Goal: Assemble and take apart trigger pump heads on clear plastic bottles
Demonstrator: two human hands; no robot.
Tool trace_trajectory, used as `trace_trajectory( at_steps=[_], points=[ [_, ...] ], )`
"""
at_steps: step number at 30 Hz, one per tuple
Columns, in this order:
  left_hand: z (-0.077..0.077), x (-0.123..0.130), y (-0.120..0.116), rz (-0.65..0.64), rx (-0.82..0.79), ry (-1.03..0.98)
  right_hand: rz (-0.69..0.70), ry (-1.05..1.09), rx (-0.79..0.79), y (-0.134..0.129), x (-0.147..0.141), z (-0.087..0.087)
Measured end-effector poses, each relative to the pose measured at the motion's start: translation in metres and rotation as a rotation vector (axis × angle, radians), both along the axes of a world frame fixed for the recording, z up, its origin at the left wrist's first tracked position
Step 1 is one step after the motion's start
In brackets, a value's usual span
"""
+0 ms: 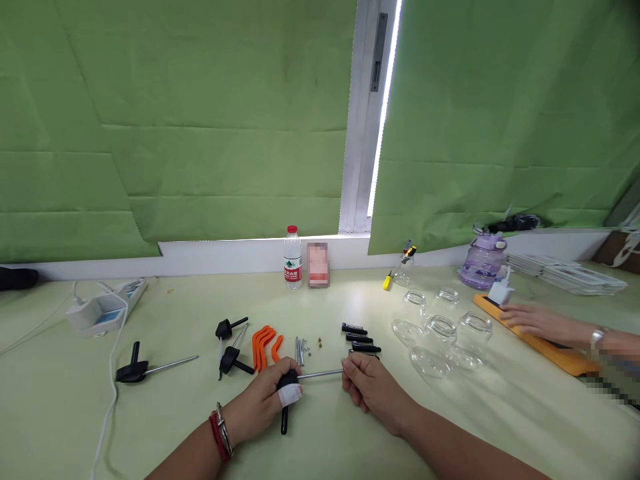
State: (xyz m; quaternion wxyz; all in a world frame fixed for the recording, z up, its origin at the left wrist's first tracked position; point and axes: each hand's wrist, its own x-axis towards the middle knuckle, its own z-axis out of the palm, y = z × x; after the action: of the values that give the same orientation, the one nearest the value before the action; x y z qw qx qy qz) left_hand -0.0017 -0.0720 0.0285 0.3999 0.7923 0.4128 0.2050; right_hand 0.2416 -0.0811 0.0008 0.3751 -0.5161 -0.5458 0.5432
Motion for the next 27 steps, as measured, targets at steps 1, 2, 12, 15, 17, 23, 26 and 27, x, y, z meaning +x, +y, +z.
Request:
trace_trajectory(
  at_steps=[1, 2, 12, 15, 17, 23, 26, 27],
  points=[
    [-0.0001, 0.0, 0.0, 0.0, 0.002, 0.001, -0.002, 0.004, -0.001, -0.0003, -0.0003, 0.0004],
    [-0.0002, 0.0, 0.0001, 0.001, 0.003, 0.003, -0.004, 0.01, -0.003, -0.0007, -0.0006, 0.0008],
    [-0.0009, -0.0005, 0.0008, 0.0, 0.002, -0.01, -0.002, 0.132, 0.003, -0.0008, 0.0001, 0.0012],
    [-0.0004, -0.0004, 0.0001, 0.003, -0.008, -0.016, 0.027, 0.152, 0.018, -0.0009, 0.0012, 0.0006],
    [-0.0001, -0.0003, 0.0001, 0.006, -0.016, -0.019, 0.034, 0.141, 0.025, -0.0013, 0.0017, 0.0006],
    [0.0001, 0.0004, 0.0008, -0.004, -0.006, -0.022, 0.022, 0.073, 0.017, -0.0023, 0.001, 0.0024],
    [0.0003, 0.0005, 0.0006, -0.002, 0.001, -0.011, 0.018, 0.041, 0.011, -0.0017, 0.0004, 0.0013],
    [0.0002, 0.0005, 0.0006, 0.002, 0.0, -0.006, 0.017, 0.034, 0.011, -0.0014, 0.0001, 0.0007]
  ],
)
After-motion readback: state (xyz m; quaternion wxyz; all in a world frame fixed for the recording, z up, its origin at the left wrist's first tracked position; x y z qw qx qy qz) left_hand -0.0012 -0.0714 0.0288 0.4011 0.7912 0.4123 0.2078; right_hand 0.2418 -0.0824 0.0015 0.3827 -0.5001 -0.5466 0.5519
